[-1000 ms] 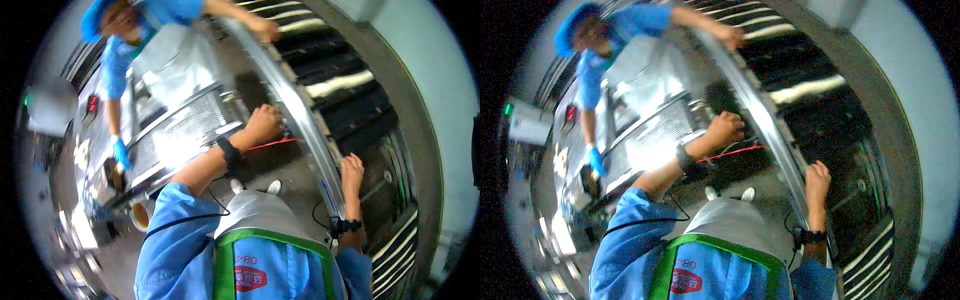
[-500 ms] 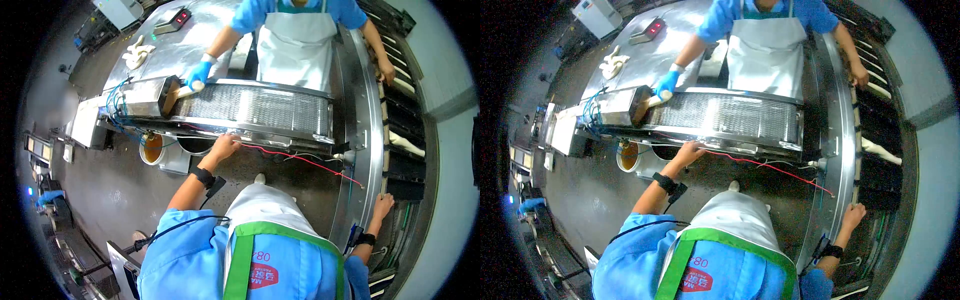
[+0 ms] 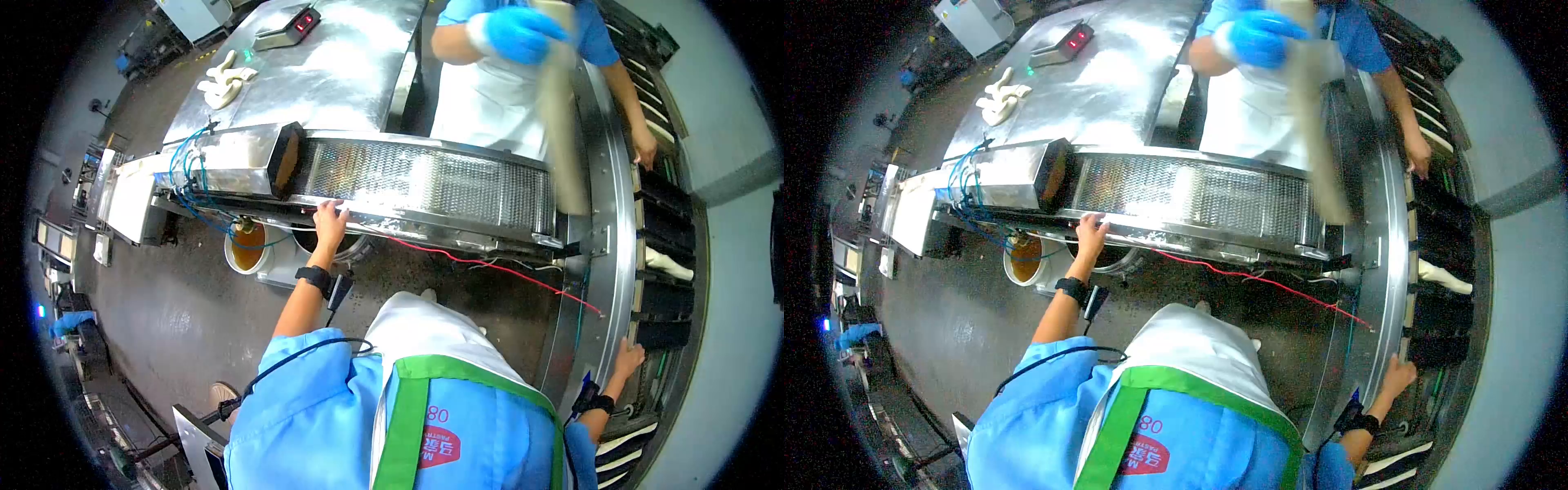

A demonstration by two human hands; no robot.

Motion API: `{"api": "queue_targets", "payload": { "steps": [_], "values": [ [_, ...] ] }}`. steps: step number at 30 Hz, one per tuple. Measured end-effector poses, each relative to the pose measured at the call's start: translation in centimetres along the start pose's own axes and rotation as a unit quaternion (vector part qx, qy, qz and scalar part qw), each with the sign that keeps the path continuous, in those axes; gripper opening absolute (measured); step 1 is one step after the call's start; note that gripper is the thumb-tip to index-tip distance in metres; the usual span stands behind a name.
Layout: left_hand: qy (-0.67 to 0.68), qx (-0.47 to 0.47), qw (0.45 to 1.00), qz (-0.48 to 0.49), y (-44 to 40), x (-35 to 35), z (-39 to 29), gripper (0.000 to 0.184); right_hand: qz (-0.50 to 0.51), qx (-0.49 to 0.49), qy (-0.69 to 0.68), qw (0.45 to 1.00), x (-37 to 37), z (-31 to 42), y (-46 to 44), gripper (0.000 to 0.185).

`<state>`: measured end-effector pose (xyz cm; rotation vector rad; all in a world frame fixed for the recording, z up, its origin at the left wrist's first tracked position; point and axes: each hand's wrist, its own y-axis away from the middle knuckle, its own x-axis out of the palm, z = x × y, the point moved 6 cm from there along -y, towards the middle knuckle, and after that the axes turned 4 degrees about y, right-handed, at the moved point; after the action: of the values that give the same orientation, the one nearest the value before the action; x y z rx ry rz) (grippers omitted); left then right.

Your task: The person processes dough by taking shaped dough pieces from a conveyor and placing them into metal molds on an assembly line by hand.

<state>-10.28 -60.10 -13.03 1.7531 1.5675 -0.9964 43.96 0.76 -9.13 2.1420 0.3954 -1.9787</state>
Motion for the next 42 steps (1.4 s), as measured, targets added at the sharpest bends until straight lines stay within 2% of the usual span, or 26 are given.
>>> {"api": "queue_targets", "payload": {
  "steps": [3,4,7,10,12,13,15,16,18,19,20,22,25,26,27,29,31,33,37,40,41,42],
  "values": [
    [0.007,0.014,0.999,-0.036,-1.3,0.1,0.4,0.031,-0.012,0.018,-0.005,1.0,0.7,-1.3,0.9,0.063],
    [0.009,-0.011,0.999,-0.038,-1.5,0.3,0.6,0.033,-0.013,0.018,-0.004,1.0,0.7,-1.5,1.2,0.063],
    [0.008,-0.054,0.998,-0.017,-1.5,0.6,1.4,0.041,0.033,0.032,0.024,0.999,-0.6,-1.1,2.6,0.059],
    [0.011,-0.057,0.996,-0.071,-0.9,-0.2,0.8,0.051,0.011,0.009,0.04,0.999,0.7,-2.3,2.7,0.05],
    [0.016,-0.069,0.994,-0.078,-0.5,-0.5,0.0,0.051,-0.102,-0.044,0.068,0.992,-0.2,-1.8,4.0,0.042],
    [0.016,-0.083,0.993,-0.085,-0.3,-0.7,0.2,0.051,-0.102,-0.049,0.067,0.991,-0.4,-1.8,3.9,0.042],
    [0.012,-0.094,0.991,-0.096,-0.4,-0.6,1.0,0.049,0.096,0.062,0.064,0.991,-3.9,1.5,5.7,0.059],
    [0.014,-0.122,0.99,-0.073,-0.5,-0.7,1.0,0.046,0.107,0.077,0.064,0.989,-2.1,-0.3,5.0,0.063],
    [0.017,-0.166,0.985,-0.053,-1.1,-0.4,2.5,0.034,0.088,0.042,0.092,0.991,0.3,-3.1,4.3,0.065],
    [0.016,-0.169,0.984,-0.055,-1.8,-0.7,2.7,0.034,0.069,0.011,0.121,0.99,0.9,-3.3,3.9,0.066],
    [0.015,-0.192,0.98,-0.052,-2.2,-1.0,2.9,0.031,0.09,0.041,0.109,0.989,-0.7,-2.1,4.4,0.067],
    [0.009,-0.208,0.975,-0.072,-2.9,-1.0,4.0,0.027,0.072,0.034,0.098,0.992,-0.2,-2.7,4.4,0.065],
    [0.035,-0.23,0.971,-0.063,-3.3,-1.3,5.2,0.029,0.066,0.026,0.07,0.995,-1.1,-2.1,4.6,0.062],
    [0.098,-0.224,0.968,-0.052,-4.2,1.0,9.0,0.032,0.08,0.023,0.054,0.995,-1.3,-1.8,4.8,0.06],
    [0.098,-0.226,0.968,-0.05,-4.0,0.9,8.6,0.032,0.081,0.023,0.057,0.995,-1.3,-2.2,4.6,0.06],
    [0.088,-0.235,0.964,-0.085,-3.6,0.2,7.2,0.034,0.029,-0.066,0.018,0.997,-1.7,-2.0,4.0,0.055],
    [0.051,-0.254,0.963,-0.069,-3.2,-1.0,4.9,0.034,0.037,-0.063,0.027,0.997,-2.1,-0.9,3.5,0.053],
    [0.041,-0.275,0.959,-0.056,-3.3,-0.8,4.7,0.035,0.001,-0.062,0.002,0.998,-1.7,-0.9,2.4,0.052],
    [0.059,-0.283,0.956,-0.055,-3.8,-0.6,4.5,0.035,0.035,-0.038,0.014,0.999,-1.5,-0.2,1.4,0.055],
    [0.123,-0.282,0.948,-0.084,-6.7,0.6,7.9,0.039,0.039,-0.049,0.012,0.998,-2.0,0.4,1.4,0.056],
    [0.134,-0.338,0.928,-0.083,-7.7,-0.3,7.7,0.047,0.04,-0.048,0.012,0.998,-1.1,-0.4,1.0,0.056],
    [0.143,-0.377,0.913,-0.054,-10.0,0.9,10.8,0.053,-0.001,-0.084,0.023,0.996,-0.4,-0.4,0.6,0.057]
  ]
}}
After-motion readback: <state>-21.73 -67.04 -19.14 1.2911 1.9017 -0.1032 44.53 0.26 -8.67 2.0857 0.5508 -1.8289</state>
